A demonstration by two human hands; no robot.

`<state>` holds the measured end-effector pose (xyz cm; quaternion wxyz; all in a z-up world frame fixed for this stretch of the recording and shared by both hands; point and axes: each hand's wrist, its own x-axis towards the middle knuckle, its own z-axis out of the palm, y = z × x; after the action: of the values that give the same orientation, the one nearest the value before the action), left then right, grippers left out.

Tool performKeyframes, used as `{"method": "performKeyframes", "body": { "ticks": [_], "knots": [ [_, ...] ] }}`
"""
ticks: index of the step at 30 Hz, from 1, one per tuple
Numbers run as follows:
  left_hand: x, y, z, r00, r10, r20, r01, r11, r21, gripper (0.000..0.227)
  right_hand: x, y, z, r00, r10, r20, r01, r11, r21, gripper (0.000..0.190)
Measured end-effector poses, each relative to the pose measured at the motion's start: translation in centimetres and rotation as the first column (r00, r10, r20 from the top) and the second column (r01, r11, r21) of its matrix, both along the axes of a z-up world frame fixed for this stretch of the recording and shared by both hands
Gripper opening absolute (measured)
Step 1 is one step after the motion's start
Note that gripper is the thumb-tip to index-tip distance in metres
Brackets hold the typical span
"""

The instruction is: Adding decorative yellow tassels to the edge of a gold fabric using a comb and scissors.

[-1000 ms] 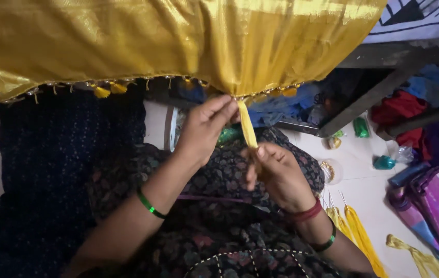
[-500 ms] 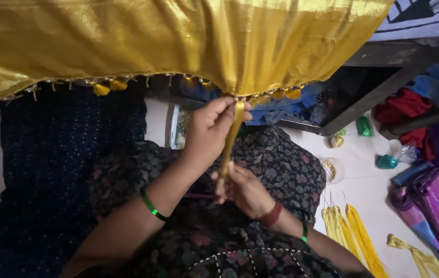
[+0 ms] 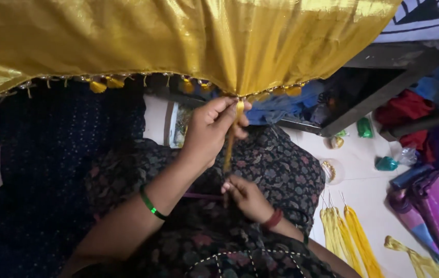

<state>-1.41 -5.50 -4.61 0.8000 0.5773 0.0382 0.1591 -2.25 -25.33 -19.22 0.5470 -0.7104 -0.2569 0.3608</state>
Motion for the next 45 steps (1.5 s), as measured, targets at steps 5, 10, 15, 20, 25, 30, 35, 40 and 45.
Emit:
{"method": "performKeyframes", "body": {
  "ticks": [5,10,15,20,25,30,35,40,45],
  "knots": [
    [-0.3,0.0,0.1,0.998,0.007,-0.059,-0.008,1.000,-0.019,0.024,3.8,2.2,7.2,0.681,-0.234,0.694,0.079,0.965,0.249,0.022],
    [0.9,0.1,-1.4,0.993,-0.083,-0.079,0.058,0.959,-0.278,0.021,7.3,5.4,14.3,0.831,-0.432,0.350,0.259,0.858,0.444,0.021],
    [0.1,0.0,-1.6,0.977,0.197,-0.077,-0.183,0.969,0.164,0.020,9.0,8.5,14.4,0.965,-0.191,-0.180,0.259,0.796,0.547,0.022],
    [-3.3,0.0,1.2,0.793,0.429,0.434,-0.608,0.504,0.613,0.017,8.0,8.4,12.1,0.944,-0.330,-0.001,0.267,0.761,0.591,0.031],
    [-1.5,1.1,1.8,0.852,0.333,0.404,-0.523,0.591,0.615,0.018,6.2,9.2,12.6,0.939,-0.328,-0.103,0.313,0.696,0.646,0.022],
    [0.6,1.1,1.5,0.995,0.097,-0.017,-0.091,0.970,0.225,0.024,6.8,7.9,11.0,0.942,-0.240,-0.234,0.334,0.720,0.608,0.022],
    [1.7,1.2,-0.2,0.996,-0.034,-0.080,0.036,0.999,0.027,0.027,7.6,4.7,8.4,0.825,-0.384,0.415,0.264,0.910,0.319,0.017],
    [1.7,1.0,-0.3,0.997,0.075,0.030,-0.080,0.971,0.226,0.024,9.2,2.3,16.5,0.328,-0.435,0.838,0.240,0.897,0.371,0.005],
    [1.3,0.7,0.0,0.989,0.128,0.068,-0.143,0.942,0.305,0.020,14.6,3.1,26.5,0.179,-0.622,0.762,0.176,0.782,0.598,0.017]
  ]
}}
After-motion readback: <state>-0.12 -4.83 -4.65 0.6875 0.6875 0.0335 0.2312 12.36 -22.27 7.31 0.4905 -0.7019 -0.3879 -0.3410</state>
